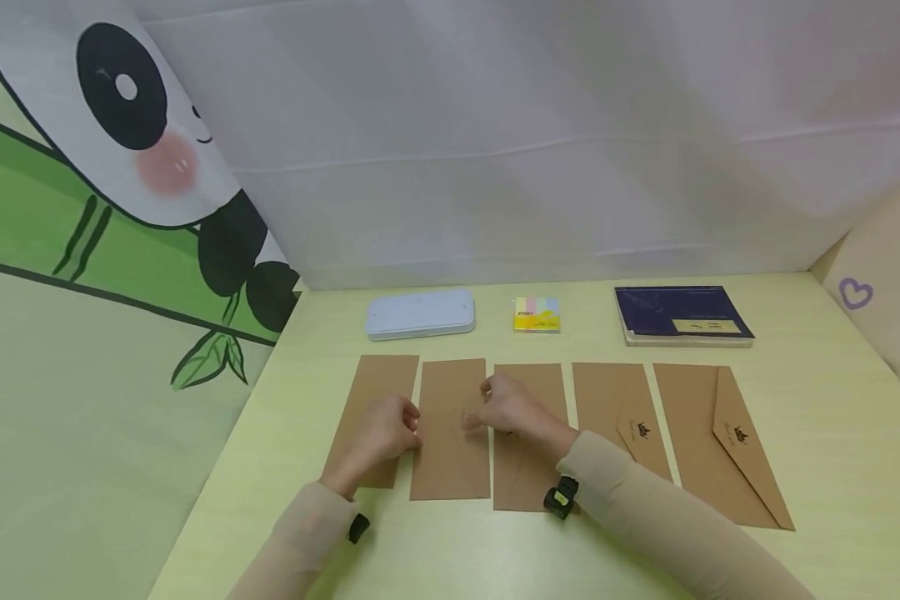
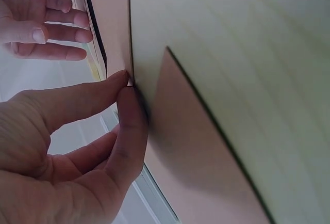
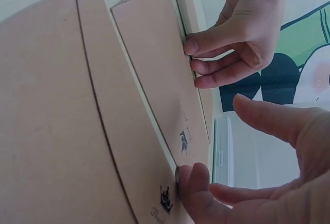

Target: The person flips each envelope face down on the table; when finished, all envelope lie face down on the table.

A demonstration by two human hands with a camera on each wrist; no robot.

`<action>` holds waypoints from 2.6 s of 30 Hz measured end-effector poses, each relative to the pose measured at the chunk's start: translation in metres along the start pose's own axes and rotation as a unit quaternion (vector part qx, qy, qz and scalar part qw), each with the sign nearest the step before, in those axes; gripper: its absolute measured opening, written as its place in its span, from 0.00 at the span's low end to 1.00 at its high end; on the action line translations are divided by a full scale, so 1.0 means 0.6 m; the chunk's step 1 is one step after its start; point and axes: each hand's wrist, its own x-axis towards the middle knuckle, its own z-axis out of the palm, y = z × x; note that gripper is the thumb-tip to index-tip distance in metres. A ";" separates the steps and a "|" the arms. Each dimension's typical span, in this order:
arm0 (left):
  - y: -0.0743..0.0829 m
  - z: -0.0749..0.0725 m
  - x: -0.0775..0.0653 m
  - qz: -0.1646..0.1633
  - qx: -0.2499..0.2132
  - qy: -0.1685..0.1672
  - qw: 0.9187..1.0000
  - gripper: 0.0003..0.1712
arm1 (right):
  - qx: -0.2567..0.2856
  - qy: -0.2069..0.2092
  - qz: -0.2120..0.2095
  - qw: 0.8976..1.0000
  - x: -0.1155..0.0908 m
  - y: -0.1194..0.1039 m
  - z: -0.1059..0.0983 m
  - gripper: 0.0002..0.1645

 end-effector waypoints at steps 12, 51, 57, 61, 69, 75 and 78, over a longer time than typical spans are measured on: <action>0.006 0.001 0.003 -0.014 0.004 -0.005 1.000 0.16 | 0.019 0.005 -0.011 1.000 0.000 0.001 -0.007 0.46; 0.005 0.001 0.001 -0.018 0.009 0.011 1.000 0.14 | 0.146 -0.036 -0.021 0.988 0.004 0.016 -0.023 0.39; 0.007 -0.001 0.000 -0.001 0.004 0.009 1.000 0.13 | 0.151 -0.039 -0.055 0.986 0.003 0.013 -0.022 0.29; 0.009 -0.002 -0.002 0.011 -0.011 0.001 1.000 0.13 | 0.125 -0.026 -0.124 0.984 0.001 0.018 -0.021 0.22; 0.009 0.000 -0.002 0.007 -0.078 -0.012 0.997 0.14 | 0.090 -0.070 -0.229 0.967 0.004 0.038 -0.016 0.25; 0.008 0.005 0.006 0.017 -0.126 -0.026 0.991 0.21 | 0.088 -0.084 -0.257 0.959 0.008 0.043 -0.014 0.27; 0.009 0.009 0.009 0.026 -0.149 -0.034 0.988 0.24 | 0.067 -0.082 -0.274 0.956 0.010 0.045 -0.012 0.26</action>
